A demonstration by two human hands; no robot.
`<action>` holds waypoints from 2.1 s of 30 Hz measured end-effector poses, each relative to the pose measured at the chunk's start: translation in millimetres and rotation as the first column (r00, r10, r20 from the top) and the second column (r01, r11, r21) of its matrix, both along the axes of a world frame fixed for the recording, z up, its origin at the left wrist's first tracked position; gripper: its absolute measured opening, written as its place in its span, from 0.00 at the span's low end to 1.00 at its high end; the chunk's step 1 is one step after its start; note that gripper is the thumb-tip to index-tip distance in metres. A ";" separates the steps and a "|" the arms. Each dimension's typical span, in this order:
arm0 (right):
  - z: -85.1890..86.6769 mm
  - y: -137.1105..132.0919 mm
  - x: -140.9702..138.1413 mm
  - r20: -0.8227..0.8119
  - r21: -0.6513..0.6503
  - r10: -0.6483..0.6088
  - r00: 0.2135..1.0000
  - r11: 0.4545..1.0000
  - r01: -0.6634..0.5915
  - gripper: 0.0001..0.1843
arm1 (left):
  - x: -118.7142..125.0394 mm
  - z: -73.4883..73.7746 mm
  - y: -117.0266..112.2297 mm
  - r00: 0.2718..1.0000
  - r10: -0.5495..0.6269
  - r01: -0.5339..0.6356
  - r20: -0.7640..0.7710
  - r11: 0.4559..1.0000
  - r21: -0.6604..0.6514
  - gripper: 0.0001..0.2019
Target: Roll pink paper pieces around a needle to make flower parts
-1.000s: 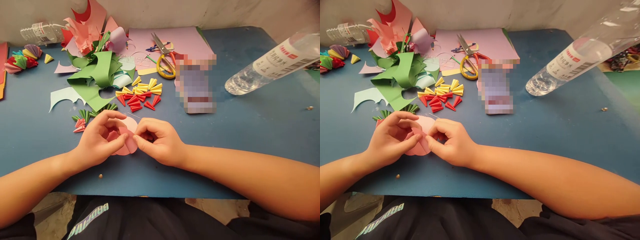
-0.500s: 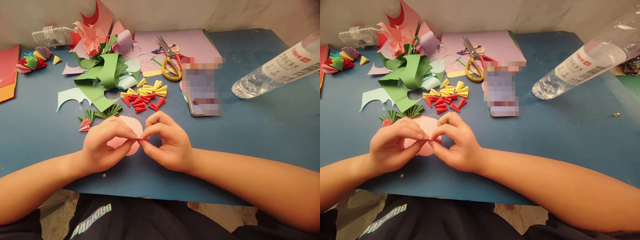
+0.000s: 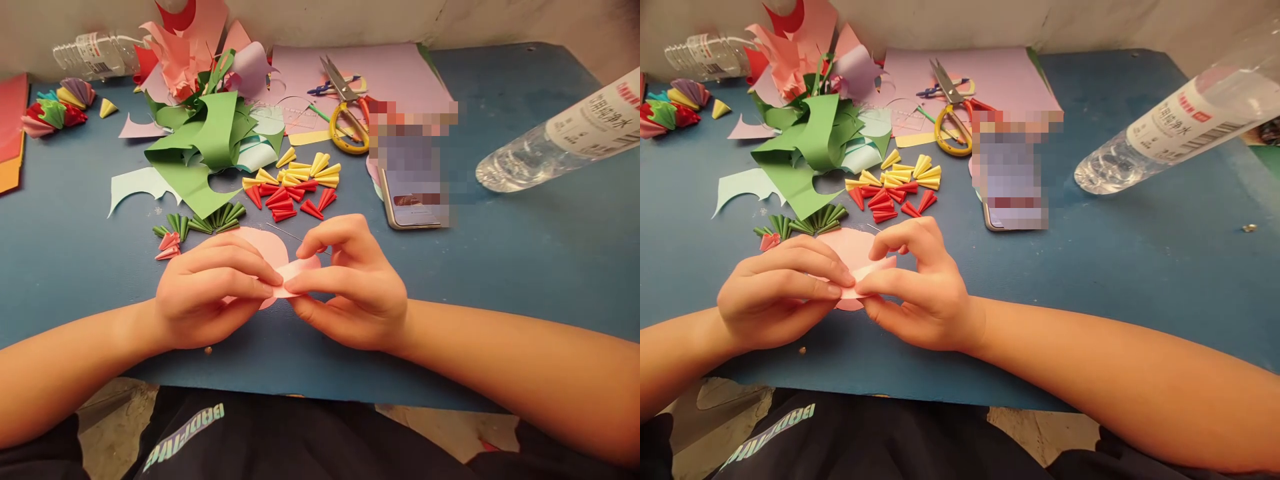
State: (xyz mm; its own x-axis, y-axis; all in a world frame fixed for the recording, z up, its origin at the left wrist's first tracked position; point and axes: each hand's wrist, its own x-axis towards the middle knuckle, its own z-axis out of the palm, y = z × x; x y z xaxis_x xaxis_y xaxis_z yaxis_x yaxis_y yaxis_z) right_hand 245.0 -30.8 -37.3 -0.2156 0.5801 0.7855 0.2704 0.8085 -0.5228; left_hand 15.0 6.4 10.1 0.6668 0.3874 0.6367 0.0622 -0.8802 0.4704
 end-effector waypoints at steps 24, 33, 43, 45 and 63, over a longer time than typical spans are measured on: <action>-0.9 3.1 -7.9 0.038 -0.047 0.057 0.998 0.997 -0.056 0.10 | -1.6 -15.1 -1.3 0.959 0.038 -0.048 -0.281 0.998 -0.029 0.07; -6.9 4.4 -8.0 0.093 -0.139 0.030 0.995 0.990 -0.017 0.10 | -6.6 -8.3 1.2 0.958 0.069 -0.120 -0.279 0.978 -0.170 0.06; -7.1 2.2 -6.3 0.178 -0.151 -0.045 0.983 0.986 0.073 0.10 | -6.2 -11.0 2.7 0.952 0.087 -0.123 -0.293 0.987 -0.106 0.08; -7.6 2.2 -6.4 0.189 -0.143 -0.060 0.980 0.986 0.088 0.10 | -6.5 -11.5 3.0 0.951 0.090 -0.122 -0.297 0.988 -0.091 0.09; -10.2 2.7 -2.2 0.227 -0.167 -0.103 0.968 0.975 0.143 0.13 | -8.0 -8.7 4.0 0.938 0.140 -0.152 -0.317 0.988 -0.015 0.07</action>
State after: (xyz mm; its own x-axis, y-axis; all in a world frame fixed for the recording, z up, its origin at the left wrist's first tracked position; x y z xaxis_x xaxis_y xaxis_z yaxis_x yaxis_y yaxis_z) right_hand 242.9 -28.1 -47.5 -0.2858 0.7410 0.6076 0.4844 0.6588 -0.5756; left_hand 7.0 10.4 1.4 0.7648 0.5156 0.3863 0.3389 -0.8319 0.4393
